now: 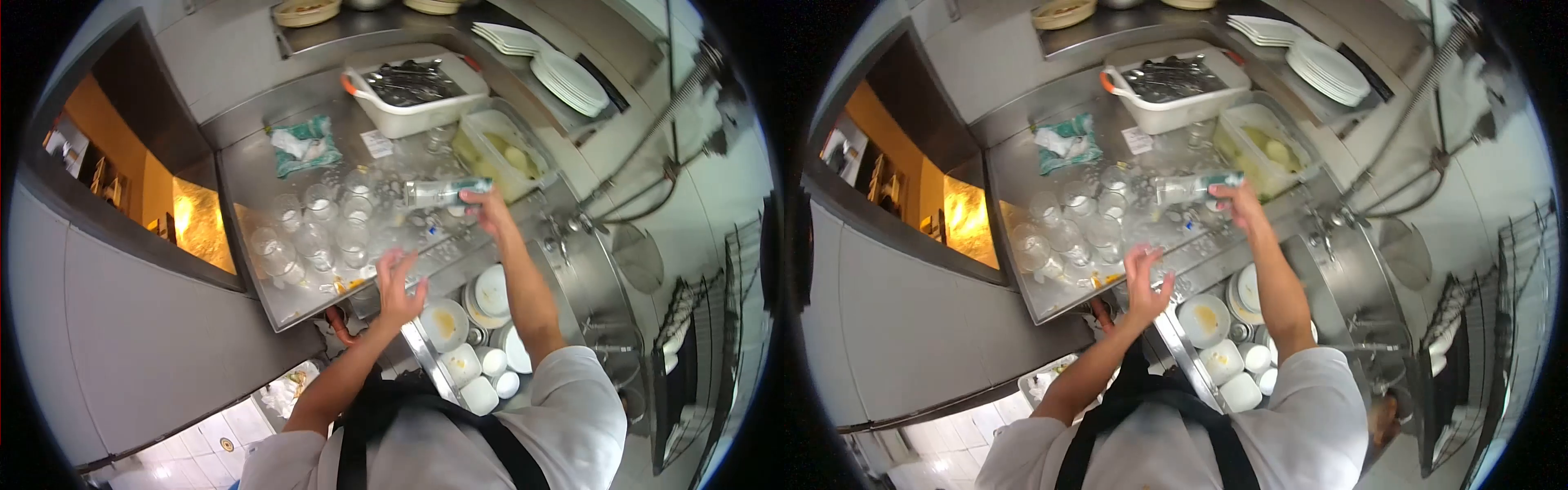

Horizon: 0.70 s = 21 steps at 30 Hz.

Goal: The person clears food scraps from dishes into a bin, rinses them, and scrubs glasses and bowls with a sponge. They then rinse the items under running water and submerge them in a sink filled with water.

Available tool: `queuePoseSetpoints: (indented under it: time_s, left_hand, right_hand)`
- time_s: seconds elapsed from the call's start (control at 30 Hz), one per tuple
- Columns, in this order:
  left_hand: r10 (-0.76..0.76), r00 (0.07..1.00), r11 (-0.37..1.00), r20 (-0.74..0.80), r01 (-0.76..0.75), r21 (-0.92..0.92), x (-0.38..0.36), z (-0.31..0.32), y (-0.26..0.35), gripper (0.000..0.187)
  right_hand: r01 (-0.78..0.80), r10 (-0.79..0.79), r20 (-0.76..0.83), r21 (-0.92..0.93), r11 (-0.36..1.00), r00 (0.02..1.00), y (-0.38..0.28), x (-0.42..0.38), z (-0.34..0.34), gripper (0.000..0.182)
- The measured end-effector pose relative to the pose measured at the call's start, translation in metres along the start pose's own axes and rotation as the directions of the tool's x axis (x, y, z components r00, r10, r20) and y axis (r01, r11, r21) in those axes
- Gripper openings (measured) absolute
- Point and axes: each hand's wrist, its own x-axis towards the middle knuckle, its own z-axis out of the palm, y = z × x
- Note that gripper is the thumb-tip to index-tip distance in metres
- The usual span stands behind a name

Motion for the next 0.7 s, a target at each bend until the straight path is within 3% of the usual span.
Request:
queuePoseSetpoints:
  time_s: [0.03, 0.1, 0.13, 0.2, 0.27, 0.3, 0.37, 0.4, 0.43, 0.5, 0.53, 0.6, 0.63, 0.7]
  left_hand:
    - [-0.018, 0.999, 1.000, -0.037, 0.018, 0.011, 0.020, 0.010, 0.013, 0.044]
    - [0.168, 0.981, 0.983, -0.101, -0.175, -0.055, 0.064, 0.023, 0.044, 0.042]
    - [0.202, 0.978, 0.972, 0.043, -0.195, -0.132, 0.068, 0.035, 0.047, 0.039]
    - [0.290, 0.901, 0.938, 0.321, -0.202, -0.282, 0.063, 0.060, 0.053, 0.032]
    - [0.304, 0.822, 0.950, 0.481, -0.302, -0.085, 0.049, 0.085, 0.079, 0.023]
    - [0.296, 0.777, 0.932, 0.555, -0.363, 0.011, 0.040, 0.095, 0.091, 0.020]
    - [0.276, 0.791, 0.948, 0.546, -0.316, -0.021, 0.025, 0.116, 0.088, 0.016]
    - [0.268, 0.801, 0.954, 0.535, -0.296, -0.034, 0.017, 0.124, 0.082, 0.015]
    - [0.091, 0.859, 0.995, 0.503, -0.056, -0.084, 0.010, 0.130, 0.073, 0.013]
    - [-0.277, 0.765, 0.947, 0.581, 0.321, 0.028, 0.003, 0.135, 0.048, 0.015]
    - [-0.464, 0.564, 0.839, 0.683, 0.526, 0.135, 0.010, 0.130, 0.046, 0.020]
    - [-0.677, 0.004, 0.477, 0.736, 0.764, 0.434, 0.012, 0.120, 0.046, 0.031]
    - [-0.674, 0.060, 0.435, 0.737, 0.838, 0.329, 0.003, 0.116, 0.057, 0.031]
    - [-0.673, 0.197, 0.351, 0.713, 0.933, 0.074, -0.010, 0.107, 0.081, 0.031]
  right_hand:
    - [-0.025, 0.027, -0.010, 0.174, 0.984, 1.000, 0.006, -0.032, -0.010, 0.029]
    - [-0.175, 0.132, 0.122, 0.486, 0.856, 0.984, 0.049, -0.076, -0.040, 0.028]
    - [-0.293, 0.220, 0.194, 0.582, 0.759, 0.956, 0.067, -0.103, -0.055, 0.022]
    - [-0.348, 0.341, 0.196, 0.809, 0.473, 0.920, 0.104, -0.151, -0.063, 0.020]
    - [-0.286, 0.339, 0.183, 0.915, 0.284, 0.923, 0.146, -0.191, -0.069, 0.025]
    - [-0.215, 0.375, 0.100, 0.936, 0.278, 0.922, 0.159, -0.208, -0.068, 0.028]
    - [-0.077, 0.438, -0.057, 0.956, 0.282, 0.897, 0.157, -0.238, -0.062, 0.032]
    - [-0.102, 0.351, -0.050, 0.910, 0.402, 0.935, 0.149, -0.256, -0.065, 0.035]
    - [-0.113, 0.255, -0.029, 0.844, 0.525, 0.967, 0.127, -0.270, -0.066, 0.038]
    - [-0.019, 0.056, -0.042, 0.607, 0.795, 0.998, 0.107, -0.290, -0.072, 0.042]
    - [0.077, -0.055, -0.063, 0.417, 0.906, 0.996, 0.099, -0.293, -0.077, 0.042]
    - [0.251, -0.251, -0.042, -0.010, 0.968, 0.967, 0.091, -0.303, -0.087, 0.043]
    - [0.326, -0.334, 0.005, -0.229, 0.917, 0.943, 0.088, -0.305, -0.091, 0.043]
    - [0.462, -0.463, 0.169, -0.609, 0.645, 0.870, 0.075, -0.297, -0.099, 0.043]
